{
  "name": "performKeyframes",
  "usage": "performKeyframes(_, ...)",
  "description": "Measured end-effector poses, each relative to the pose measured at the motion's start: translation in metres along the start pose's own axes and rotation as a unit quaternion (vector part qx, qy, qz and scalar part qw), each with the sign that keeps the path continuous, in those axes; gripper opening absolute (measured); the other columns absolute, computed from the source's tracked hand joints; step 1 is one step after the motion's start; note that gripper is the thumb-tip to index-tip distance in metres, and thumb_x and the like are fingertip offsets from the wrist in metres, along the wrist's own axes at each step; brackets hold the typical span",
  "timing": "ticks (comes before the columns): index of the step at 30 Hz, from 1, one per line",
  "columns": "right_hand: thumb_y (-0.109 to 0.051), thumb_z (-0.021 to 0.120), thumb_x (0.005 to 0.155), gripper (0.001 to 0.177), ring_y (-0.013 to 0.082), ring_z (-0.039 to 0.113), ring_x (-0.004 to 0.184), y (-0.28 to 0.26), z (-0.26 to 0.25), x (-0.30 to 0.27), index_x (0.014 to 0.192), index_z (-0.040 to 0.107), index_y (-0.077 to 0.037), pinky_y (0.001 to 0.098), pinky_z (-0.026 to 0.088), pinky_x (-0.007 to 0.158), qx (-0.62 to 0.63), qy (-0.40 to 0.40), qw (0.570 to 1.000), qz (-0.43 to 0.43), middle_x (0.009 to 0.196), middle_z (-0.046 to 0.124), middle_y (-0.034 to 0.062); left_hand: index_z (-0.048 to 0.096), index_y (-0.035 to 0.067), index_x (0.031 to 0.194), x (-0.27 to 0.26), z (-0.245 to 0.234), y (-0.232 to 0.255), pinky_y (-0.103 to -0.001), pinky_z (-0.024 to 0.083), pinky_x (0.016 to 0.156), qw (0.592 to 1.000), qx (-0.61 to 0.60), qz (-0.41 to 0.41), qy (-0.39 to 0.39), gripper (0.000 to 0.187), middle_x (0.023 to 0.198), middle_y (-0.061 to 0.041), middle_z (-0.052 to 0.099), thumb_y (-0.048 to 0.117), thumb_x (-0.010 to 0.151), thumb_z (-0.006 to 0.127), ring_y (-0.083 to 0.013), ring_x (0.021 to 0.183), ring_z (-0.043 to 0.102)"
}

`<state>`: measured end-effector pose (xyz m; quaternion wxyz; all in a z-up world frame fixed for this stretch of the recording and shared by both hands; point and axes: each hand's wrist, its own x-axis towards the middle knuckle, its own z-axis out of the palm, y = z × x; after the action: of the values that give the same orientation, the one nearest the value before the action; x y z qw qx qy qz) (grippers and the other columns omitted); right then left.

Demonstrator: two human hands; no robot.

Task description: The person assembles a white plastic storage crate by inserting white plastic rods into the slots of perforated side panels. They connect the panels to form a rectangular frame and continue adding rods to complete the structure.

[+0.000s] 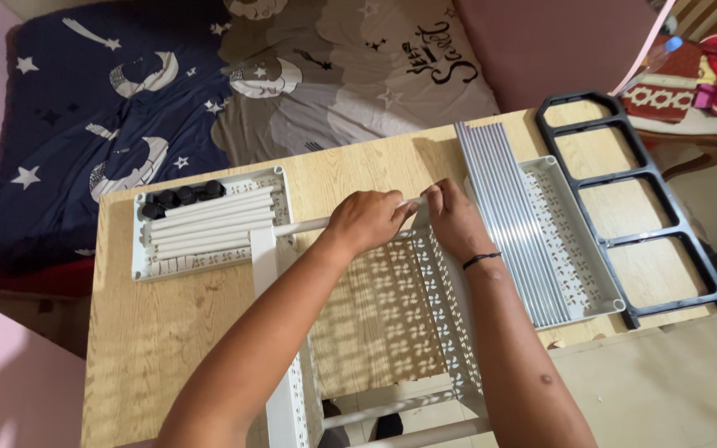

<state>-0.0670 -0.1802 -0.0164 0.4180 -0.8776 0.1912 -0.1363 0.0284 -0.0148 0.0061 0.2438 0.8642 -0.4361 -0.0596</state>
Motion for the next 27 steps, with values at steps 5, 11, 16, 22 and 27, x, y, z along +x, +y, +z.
performKeyframes(5, -0.034, 0.044, 0.105, 0.035, 0.0472, 0.066, 0.1, -0.012, -0.002, -0.004, 0.111, 0.062, -0.005, 0.0511, 0.052, 0.086, 0.001, 0.004, 1.0, 0.021, 0.103, 0.07, 0.0257, 0.066, 0.006, 0.096, -0.002, 0.003, -0.001, -0.052, 0.057, 0.069, 1.0, 0.012, 0.005, 0.01, 0.041, 0.079, -0.021, 0.073, 0.044, 0.102, 0.053, -0.0407, 0.074, 0.072)
performKeyframes(11, -0.035, 0.044, 0.104, 0.036, 0.0488, 0.065, 0.103, -0.018, -0.002, -0.004, 0.112, 0.063, -0.005, 0.0534, 0.051, 0.089, -0.01, 0.021, 0.999, 0.033, 0.106, 0.07, 0.027, 0.057, 0.006, 0.098, -0.013, 0.008, 0.0, -0.05, 0.056, 0.066, 0.987, 0.03, 0.096, 0.127, 0.036, 0.088, -0.017, 0.07, 0.041, 0.1, 0.055, -0.0394, 0.078, 0.07)
performKeyframes(16, -0.036, 0.045, 0.103, 0.039, 0.0505, 0.063, 0.103, -0.011, 0.002, -0.004, 0.115, 0.063, -0.003, 0.0542, 0.05, 0.091, -0.011, 0.053, 0.998, 0.034, 0.105, 0.069, 0.0304, 0.061, 0.009, 0.093, -0.013, 0.013, 0.002, -0.049, 0.056, 0.067, 0.986, 0.021, 0.075, 0.149, 0.036, 0.084, -0.014, 0.072, 0.042, 0.104, 0.051, -0.0375, 0.079, 0.071)
performKeyframes(22, -0.039, 0.043, 0.106, 0.048, 0.0534, 0.061, 0.099, 0.002, 0.012, 0.004, 0.105, 0.068, 0.001, 0.0578, 0.049, 0.088, -0.064, 0.063, 0.995, 0.047, 0.102, 0.068, 0.0327, 0.064, 0.009, 0.095, -0.003, 0.015, -0.002, -0.048, 0.056, 0.066, 0.999, 0.038, -0.016, 0.026, 0.049, 0.078, -0.016, 0.072, 0.051, 0.107, 0.041, -0.0364, 0.073, 0.071)
performKeyframes(27, -0.039, 0.042, 0.107, 0.051, 0.0539, 0.063, 0.093, 0.013, 0.019, 0.012, 0.094, 0.071, 0.001, 0.0585, 0.05, 0.087, -0.096, 0.076, 0.992, 0.038, 0.093, 0.069, 0.0323, 0.071, 0.013, 0.098, 0.001, 0.017, -0.001, -0.049, 0.057, 0.07, 0.998, 0.011, -0.039, 0.039, 0.051, 0.086, -0.013, 0.076, 0.054, 0.104, 0.041, -0.0356, 0.079, 0.072)
